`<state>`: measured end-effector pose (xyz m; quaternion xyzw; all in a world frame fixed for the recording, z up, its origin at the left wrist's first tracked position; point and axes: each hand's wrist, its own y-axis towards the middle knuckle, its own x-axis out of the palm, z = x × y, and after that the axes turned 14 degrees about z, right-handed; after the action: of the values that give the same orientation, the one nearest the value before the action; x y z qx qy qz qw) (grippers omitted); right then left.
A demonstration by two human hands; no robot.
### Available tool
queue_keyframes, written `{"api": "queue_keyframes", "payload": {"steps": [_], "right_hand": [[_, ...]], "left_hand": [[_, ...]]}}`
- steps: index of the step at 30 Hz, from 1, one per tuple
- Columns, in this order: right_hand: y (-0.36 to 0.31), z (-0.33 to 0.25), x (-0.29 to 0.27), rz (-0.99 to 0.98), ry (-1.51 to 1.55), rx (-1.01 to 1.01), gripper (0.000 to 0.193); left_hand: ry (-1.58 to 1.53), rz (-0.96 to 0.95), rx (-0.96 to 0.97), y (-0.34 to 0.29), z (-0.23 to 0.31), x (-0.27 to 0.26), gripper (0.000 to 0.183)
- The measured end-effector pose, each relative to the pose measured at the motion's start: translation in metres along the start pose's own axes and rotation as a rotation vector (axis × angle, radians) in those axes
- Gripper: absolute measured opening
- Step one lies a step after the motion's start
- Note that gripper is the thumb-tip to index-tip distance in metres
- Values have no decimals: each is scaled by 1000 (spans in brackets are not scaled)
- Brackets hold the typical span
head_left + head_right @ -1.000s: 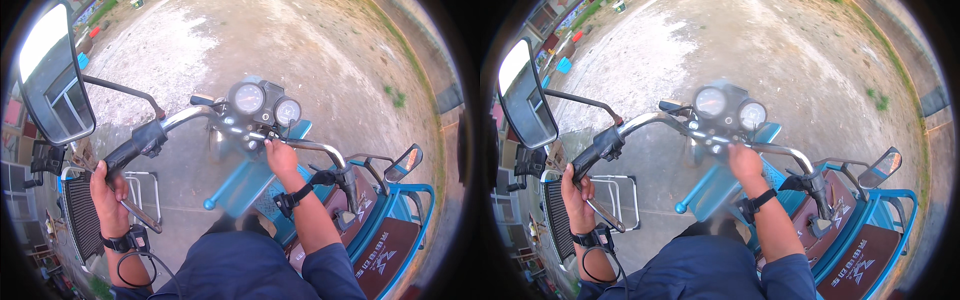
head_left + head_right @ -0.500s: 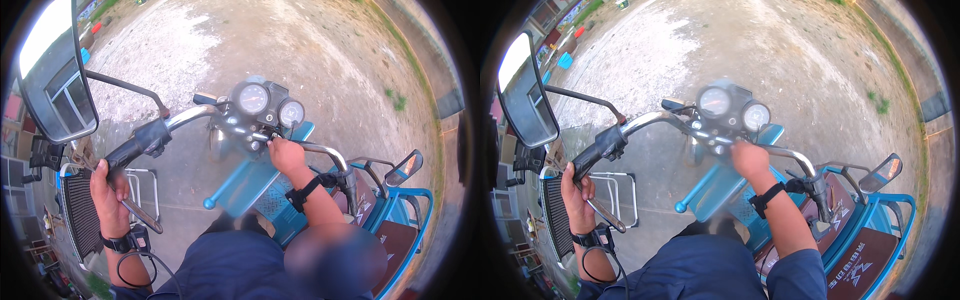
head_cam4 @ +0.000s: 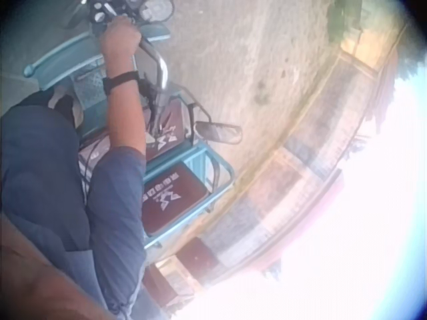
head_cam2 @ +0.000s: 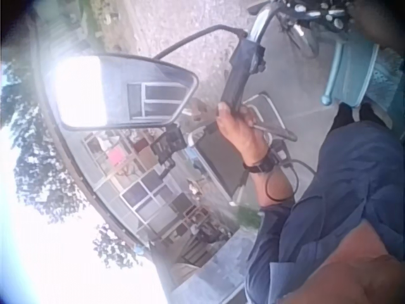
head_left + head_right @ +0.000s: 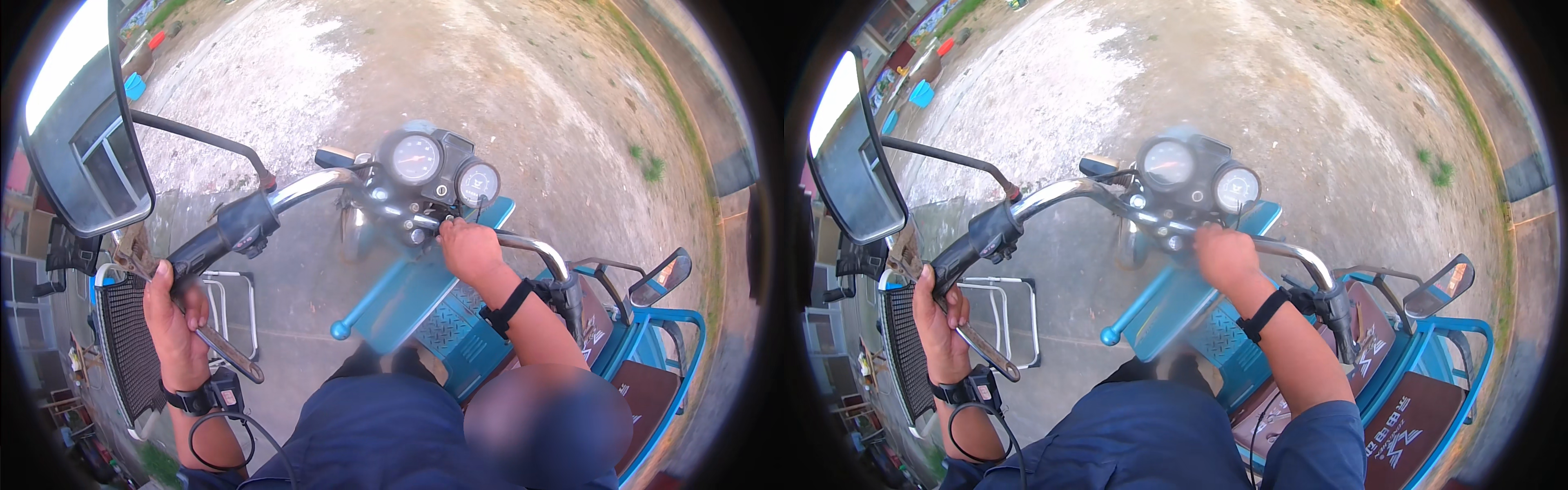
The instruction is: The person uses an adjustable wrench to loosen a bolt on the handlebars of a moped and then wipes the area with a cloth.
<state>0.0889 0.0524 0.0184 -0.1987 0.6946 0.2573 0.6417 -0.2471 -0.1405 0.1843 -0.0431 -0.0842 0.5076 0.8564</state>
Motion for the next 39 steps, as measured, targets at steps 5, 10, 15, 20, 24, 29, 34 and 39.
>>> {"api": "queue_keyframes", "payload": {"steps": [5,10,15,20,24,29,34,39], "right_hand": [[6,-7,-8,-43,81,137,26],[3,-15,-3,-55,221,475,30],[-6,-5,-9,40,95,177,29],[-3,1,5,9,55,75,32],[-2,-10,1,-48,201,381,38],[-10,-8,10,30,342,504,41],[-3,-4,-4,58,85,131,33],[1,-6,4,26,71,143,32]], "left_hand": [[2,-58,-16,1,0,-4,27],[10,-28,-4,1,0,-3,28],[1,-30,-18,1,0,-5,26],[21,14,1,-4,3,5,28],[18,21,3,-4,3,6,28],[34,-7,11,-1,0,3,28],[31,35,-15,-3,2,2,28],[37,29,-22,-3,4,-1,27]]}}
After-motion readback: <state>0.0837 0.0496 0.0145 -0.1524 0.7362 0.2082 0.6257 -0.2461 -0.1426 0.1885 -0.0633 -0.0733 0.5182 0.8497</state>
